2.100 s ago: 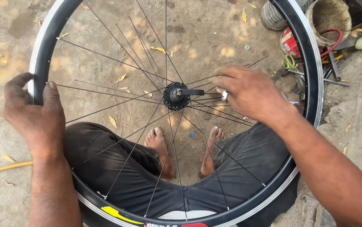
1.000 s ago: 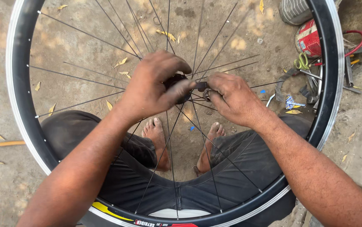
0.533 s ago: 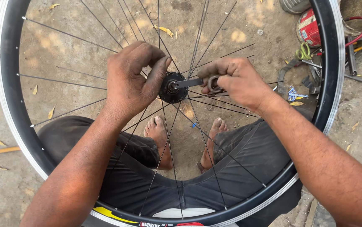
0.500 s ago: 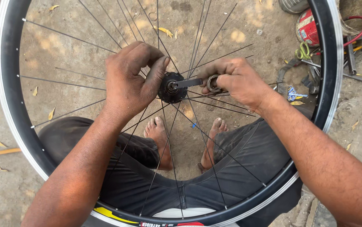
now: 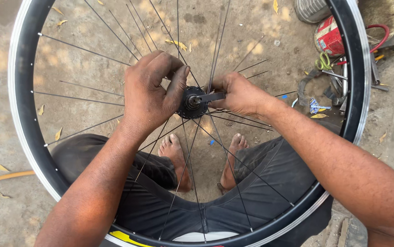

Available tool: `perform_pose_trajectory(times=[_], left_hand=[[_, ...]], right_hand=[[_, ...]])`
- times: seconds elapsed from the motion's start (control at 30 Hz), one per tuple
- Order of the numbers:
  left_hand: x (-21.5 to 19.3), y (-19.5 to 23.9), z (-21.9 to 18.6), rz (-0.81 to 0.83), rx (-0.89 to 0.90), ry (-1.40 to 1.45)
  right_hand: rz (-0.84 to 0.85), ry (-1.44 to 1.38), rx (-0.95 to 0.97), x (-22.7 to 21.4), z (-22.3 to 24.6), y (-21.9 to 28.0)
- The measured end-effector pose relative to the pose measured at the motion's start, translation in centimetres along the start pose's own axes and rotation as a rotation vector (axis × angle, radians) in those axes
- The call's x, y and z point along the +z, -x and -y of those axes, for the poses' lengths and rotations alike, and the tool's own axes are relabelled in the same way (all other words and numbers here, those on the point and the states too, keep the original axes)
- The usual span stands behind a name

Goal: The person assembles a bicycle wheel by inserting spokes into the hub and rim, then securing them with nipples. The person works methodically around the wheel, threading each spoke and tightening it by hand.

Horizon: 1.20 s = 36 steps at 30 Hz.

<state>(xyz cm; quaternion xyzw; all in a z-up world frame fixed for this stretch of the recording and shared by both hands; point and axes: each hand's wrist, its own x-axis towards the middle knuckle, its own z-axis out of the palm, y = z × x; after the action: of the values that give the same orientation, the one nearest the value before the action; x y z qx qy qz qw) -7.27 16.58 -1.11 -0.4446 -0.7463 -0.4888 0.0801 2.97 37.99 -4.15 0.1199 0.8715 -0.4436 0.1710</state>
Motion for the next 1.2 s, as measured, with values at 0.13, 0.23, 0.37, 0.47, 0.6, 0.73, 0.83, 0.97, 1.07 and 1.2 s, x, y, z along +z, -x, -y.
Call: perform_pose_trajectory(times=[0.13, 0.23, 0.37, 0.47, 0.6, 0.73, 0.83, 0.97, 1.07, 1.2], left_hand=[[0.1, 0.4, 0.1, 0.007, 0.006, -0.001], [0.1, 0.2, 0.0, 0.008, 0.0, -0.027], [0.0, 0.4, 0.1, 0.007, 0.013, -0.038], [0.0, 0.6, 0.1, 0.006, 0.044, -0.062], [-0.1, 0.3, -1.9, -0.065, 0.2, -0.103], [1.2, 2.3, -6.7, 0.082, 0.316, -0.016], [5.2, 3.3, -9.1, 0.257, 0.35, -0.095], [10.9, 2.4, -8.3, 0.217, 0.218, -0.521], [13.4, 1.0, -6.5, 0.398, 0.173, -0.467], [15.5, 0.3, -5.8, 0.758, -0.077, -0.298]], right_hand=[[-0.034, 0.206, -0.031, 0.7, -0.3, 0.0], [-0.177, 0.351, -0.102, 0.4, -0.1, 0.4], [-0.251, 0.615, -0.084, -0.6, -0.8, 1.2], [-0.464, 0.836, -0.137, -3.3, -2.4, 2.0], [-0.485, 0.88, 0.125, -7.7, -3.6, 3.0], [-0.495, 0.755, 0.145, -9.1, -3.9, 5.2], [-0.338, 0.692, 0.2, -9.5, -3.3, 6.3], [-0.094, 0.654, -0.03, -10.6, -2.9, 7.0], [-0.021, 0.651, -0.047, -11.0, -2.9, 7.3], [-0.156, 0.374, 0.092, -11.3, -3.4, 8.1]])
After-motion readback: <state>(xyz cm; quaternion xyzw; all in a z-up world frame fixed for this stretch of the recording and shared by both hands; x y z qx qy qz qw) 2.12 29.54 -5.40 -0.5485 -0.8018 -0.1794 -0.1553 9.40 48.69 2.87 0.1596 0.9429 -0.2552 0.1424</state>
